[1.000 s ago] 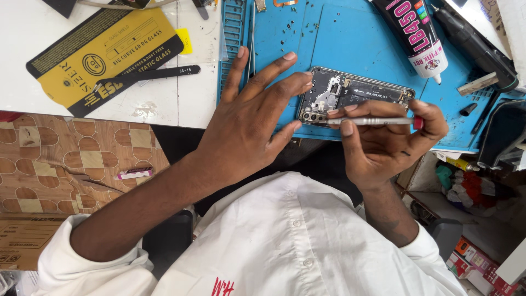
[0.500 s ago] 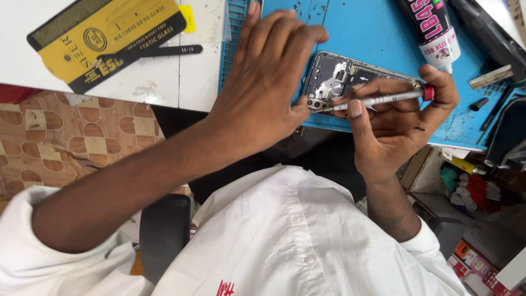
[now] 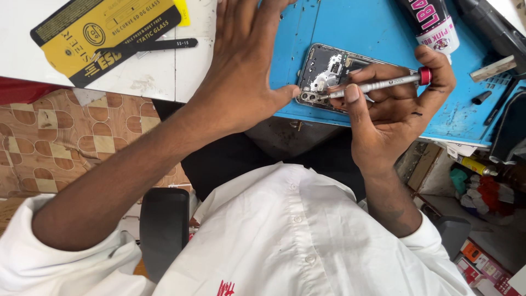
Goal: The person uses a screwdriver to remove screws from the internal frame of a disassembled smartphone. They then use their fingers to lift and remove a small metal bracket from the camera area. The phone remains open on the workbench throughout the clip.
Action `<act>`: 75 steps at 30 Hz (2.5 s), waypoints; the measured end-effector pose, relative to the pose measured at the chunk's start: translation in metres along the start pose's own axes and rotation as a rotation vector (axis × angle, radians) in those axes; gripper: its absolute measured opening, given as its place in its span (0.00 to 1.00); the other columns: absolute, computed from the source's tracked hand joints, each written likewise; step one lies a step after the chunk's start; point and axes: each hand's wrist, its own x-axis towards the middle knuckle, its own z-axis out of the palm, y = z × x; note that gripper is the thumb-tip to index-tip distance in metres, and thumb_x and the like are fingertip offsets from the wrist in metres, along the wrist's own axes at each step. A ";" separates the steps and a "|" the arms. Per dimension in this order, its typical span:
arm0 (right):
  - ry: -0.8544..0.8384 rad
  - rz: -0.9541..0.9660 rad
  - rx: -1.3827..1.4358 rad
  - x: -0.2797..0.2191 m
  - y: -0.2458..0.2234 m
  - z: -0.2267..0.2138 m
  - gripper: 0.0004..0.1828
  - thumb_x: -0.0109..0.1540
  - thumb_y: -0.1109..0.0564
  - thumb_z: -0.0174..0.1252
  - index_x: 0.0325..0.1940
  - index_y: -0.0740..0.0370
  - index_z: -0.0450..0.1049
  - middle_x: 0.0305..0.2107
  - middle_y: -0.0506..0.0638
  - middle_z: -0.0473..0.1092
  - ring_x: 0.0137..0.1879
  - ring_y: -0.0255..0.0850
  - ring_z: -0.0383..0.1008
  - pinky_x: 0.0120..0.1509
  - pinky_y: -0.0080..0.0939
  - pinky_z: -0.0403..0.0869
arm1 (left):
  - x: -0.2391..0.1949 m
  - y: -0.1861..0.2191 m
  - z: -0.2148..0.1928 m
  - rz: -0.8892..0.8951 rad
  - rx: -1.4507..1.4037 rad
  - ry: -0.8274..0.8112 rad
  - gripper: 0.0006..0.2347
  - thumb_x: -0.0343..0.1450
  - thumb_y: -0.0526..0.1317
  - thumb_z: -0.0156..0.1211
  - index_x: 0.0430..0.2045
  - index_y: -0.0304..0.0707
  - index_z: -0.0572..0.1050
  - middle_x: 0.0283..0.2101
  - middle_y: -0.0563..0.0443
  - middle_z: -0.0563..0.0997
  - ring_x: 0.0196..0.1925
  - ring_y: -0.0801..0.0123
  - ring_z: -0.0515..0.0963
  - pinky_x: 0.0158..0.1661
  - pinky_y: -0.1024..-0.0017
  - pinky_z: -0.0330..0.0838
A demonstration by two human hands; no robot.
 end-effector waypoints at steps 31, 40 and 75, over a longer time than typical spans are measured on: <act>0.268 0.065 0.356 -0.009 0.003 -0.035 0.38 0.79 0.71 0.60 0.77 0.53 0.40 0.43 0.60 0.72 0.43 0.48 0.83 0.49 0.43 0.86 | 0.058 0.023 -0.003 -0.235 0.294 -0.385 0.55 0.59 0.44 0.80 0.71 0.34 0.35 0.71 0.22 0.44 0.75 0.32 0.36 0.71 0.36 0.36; 0.273 0.037 0.349 -0.007 0.008 -0.036 0.38 0.77 0.70 0.60 0.76 0.54 0.40 0.43 0.60 0.72 0.39 0.47 0.83 0.47 0.42 0.86 | 0.064 0.017 -0.004 -0.231 0.310 -0.442 0.58 0.60 0.50 0.82 0.72 0.40 0.33 0.71 0.25 0.44 0.76 0.33 0.37 0.70 0.35 0.38; 0.246 0.210 0.162 0.007 -0.039 0.020 0.41 0.69 0.73 0.58 0.75 0.57 0.40 0.42 0.60 0.74 0.41 0.45 0.82 0.47 0.43 0.87 | -0.049 0.031 0.001 0.113 -0.270 0.155 0.09 0.76 0.32 0.64 0.50 0.36 0.79 0.44 0.50 0.83 0.45 0.67 0.82 0.43 0.72 0.80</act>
